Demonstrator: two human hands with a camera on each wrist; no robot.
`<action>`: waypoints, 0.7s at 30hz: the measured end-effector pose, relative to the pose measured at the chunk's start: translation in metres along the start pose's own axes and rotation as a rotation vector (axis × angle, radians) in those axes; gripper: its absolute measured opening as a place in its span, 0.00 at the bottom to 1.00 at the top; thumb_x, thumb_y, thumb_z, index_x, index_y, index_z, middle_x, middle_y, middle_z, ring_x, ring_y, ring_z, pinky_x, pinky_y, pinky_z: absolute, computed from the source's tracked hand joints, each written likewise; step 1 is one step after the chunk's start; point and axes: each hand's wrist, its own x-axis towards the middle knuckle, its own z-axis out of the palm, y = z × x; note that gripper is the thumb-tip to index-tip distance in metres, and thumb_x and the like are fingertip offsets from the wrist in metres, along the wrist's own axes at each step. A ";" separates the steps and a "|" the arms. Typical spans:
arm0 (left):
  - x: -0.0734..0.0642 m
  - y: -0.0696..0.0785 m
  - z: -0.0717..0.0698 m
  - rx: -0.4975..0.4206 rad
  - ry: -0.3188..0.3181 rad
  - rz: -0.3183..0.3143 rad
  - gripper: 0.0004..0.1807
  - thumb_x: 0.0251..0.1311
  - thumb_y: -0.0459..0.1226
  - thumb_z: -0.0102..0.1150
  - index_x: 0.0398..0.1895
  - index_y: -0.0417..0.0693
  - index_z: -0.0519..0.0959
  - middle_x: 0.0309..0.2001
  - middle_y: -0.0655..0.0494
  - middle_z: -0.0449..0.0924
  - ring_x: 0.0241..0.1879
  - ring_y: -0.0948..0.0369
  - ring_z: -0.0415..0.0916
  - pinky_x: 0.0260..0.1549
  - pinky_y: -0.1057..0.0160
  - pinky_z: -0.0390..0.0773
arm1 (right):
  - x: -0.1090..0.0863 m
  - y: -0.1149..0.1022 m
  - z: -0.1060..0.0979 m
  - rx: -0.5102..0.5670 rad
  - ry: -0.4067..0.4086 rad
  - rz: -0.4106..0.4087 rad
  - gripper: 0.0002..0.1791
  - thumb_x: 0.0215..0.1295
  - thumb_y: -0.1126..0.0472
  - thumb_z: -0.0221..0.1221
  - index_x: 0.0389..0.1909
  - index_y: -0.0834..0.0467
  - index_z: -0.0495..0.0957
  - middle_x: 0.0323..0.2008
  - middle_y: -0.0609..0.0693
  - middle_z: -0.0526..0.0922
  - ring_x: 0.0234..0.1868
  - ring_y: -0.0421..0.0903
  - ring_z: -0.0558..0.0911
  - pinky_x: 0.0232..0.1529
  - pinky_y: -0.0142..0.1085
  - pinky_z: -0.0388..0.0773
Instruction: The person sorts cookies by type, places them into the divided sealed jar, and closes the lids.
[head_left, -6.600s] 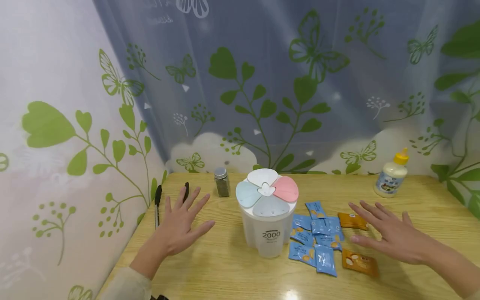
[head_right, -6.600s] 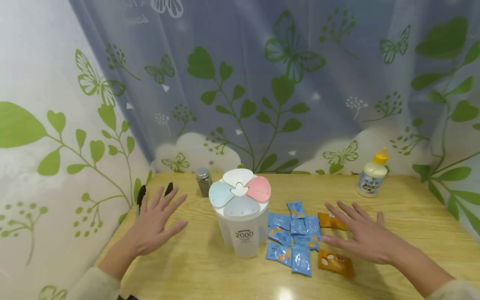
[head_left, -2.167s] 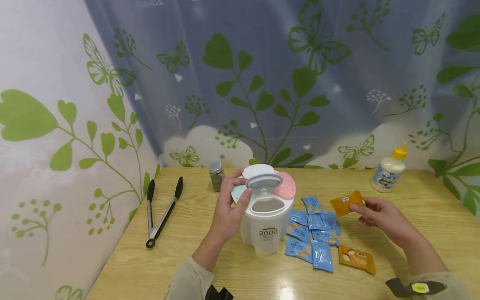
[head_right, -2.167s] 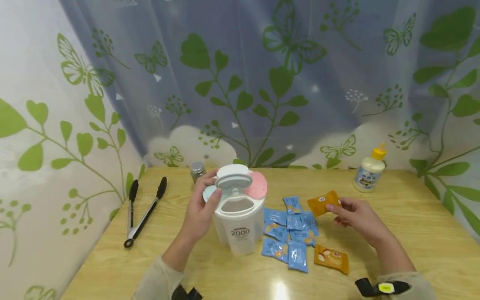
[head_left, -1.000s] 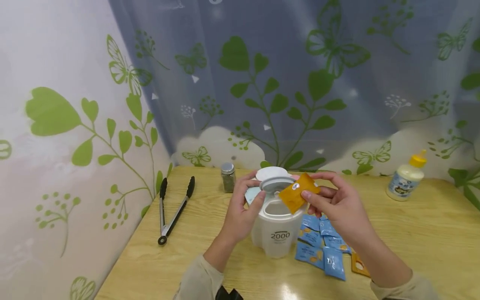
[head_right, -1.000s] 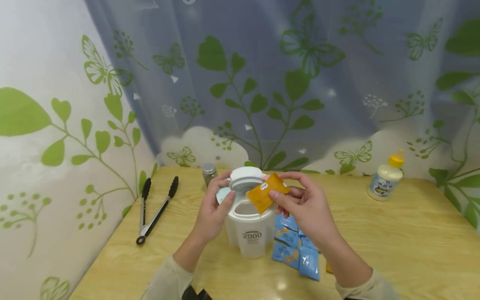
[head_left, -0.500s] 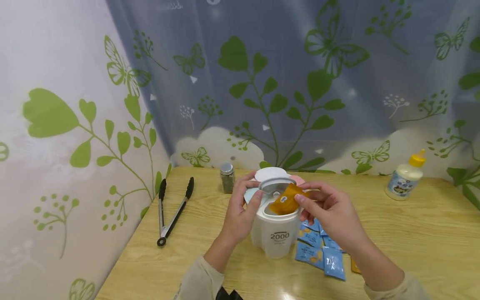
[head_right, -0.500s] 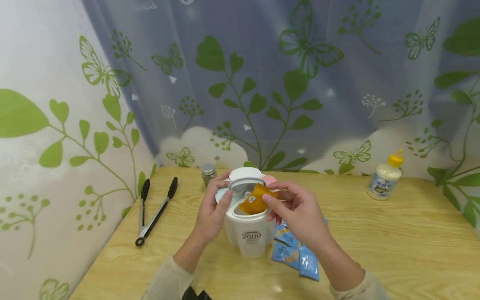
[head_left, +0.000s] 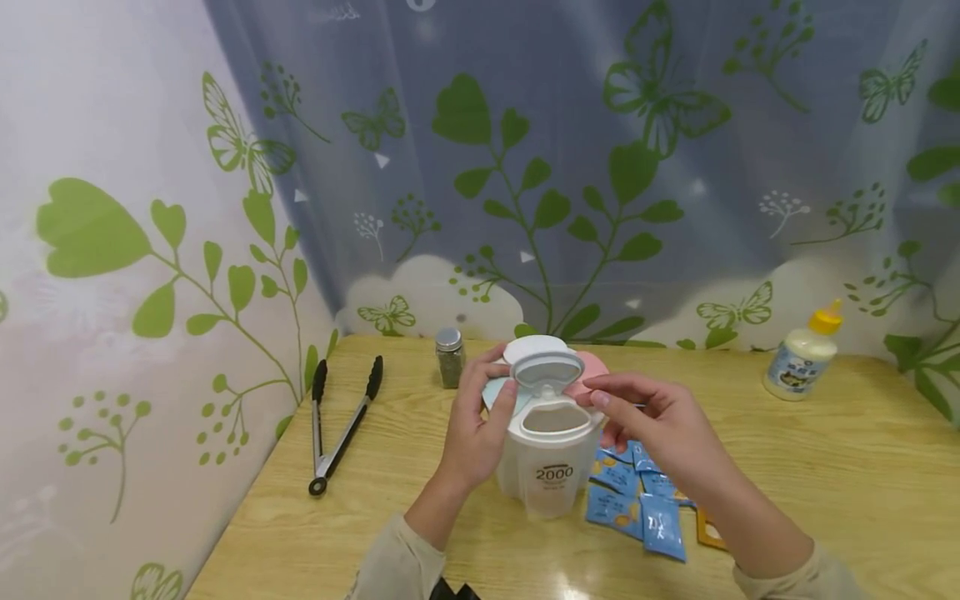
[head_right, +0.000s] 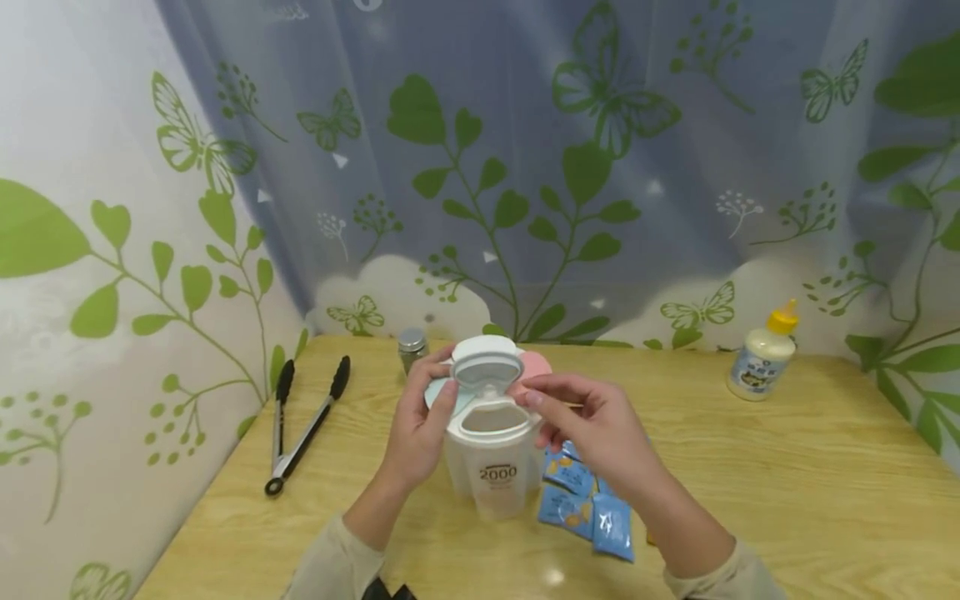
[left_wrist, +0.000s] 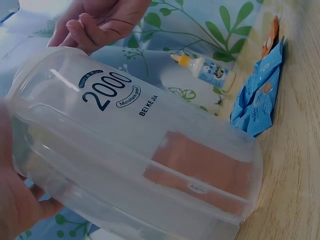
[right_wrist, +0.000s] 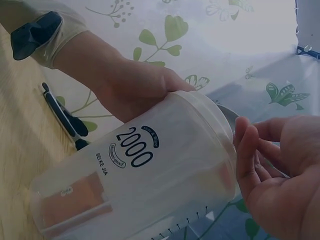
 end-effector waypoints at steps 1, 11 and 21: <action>0.000 0.000 0.000 0.004 0.002 0.001 0.08 0.72 0.33 0.49 0.48 0.40 0.74 0.65 0.44 0.70 0.72 0.51 0.62 0.66 0.48 0.70 | 0.000 0.000 -0.002 0.008 -0.004 0.010 0.16 0.72 0.57 0.58 0.54 0.62 0.80 0.43 0.42 0.88 0.25 0.46 0.81 0.28 0.37 0.81; -0.001 -0.001 0.001 0.013 0.002 -0.003 0.08 0.72 0.34 0.49 0.48 0.40 0.74 0.65 0.45 0.70 0.72 0.52 0.63 0.66 0.47 0.69 | -0.008 0.015 -0.026 0.116 -0.087 0.032 0.16 0.74 0.62 0.55 0.59 0.58 0.77 0.47 0.42 0.88 0.24 0.40 0.79 0.26 0.32 0.77; 0.000 -0.001 0.000 0.031 -0.005 -0.007 0.09 0.72 0.35 0.48 0.48 0.41 0.74 0.65 0.46 0.70 0.72 0.53 0.62 0.67 0.45 0.67 | -0.027 0.043 -0.060 0.080 -0.128 -0.044 0.19 0.73 0.71 0.51 0.59 0.54 0.77 0.50 0.43 0.87 0.24 0.39 0.79 0.23 0.35 0.75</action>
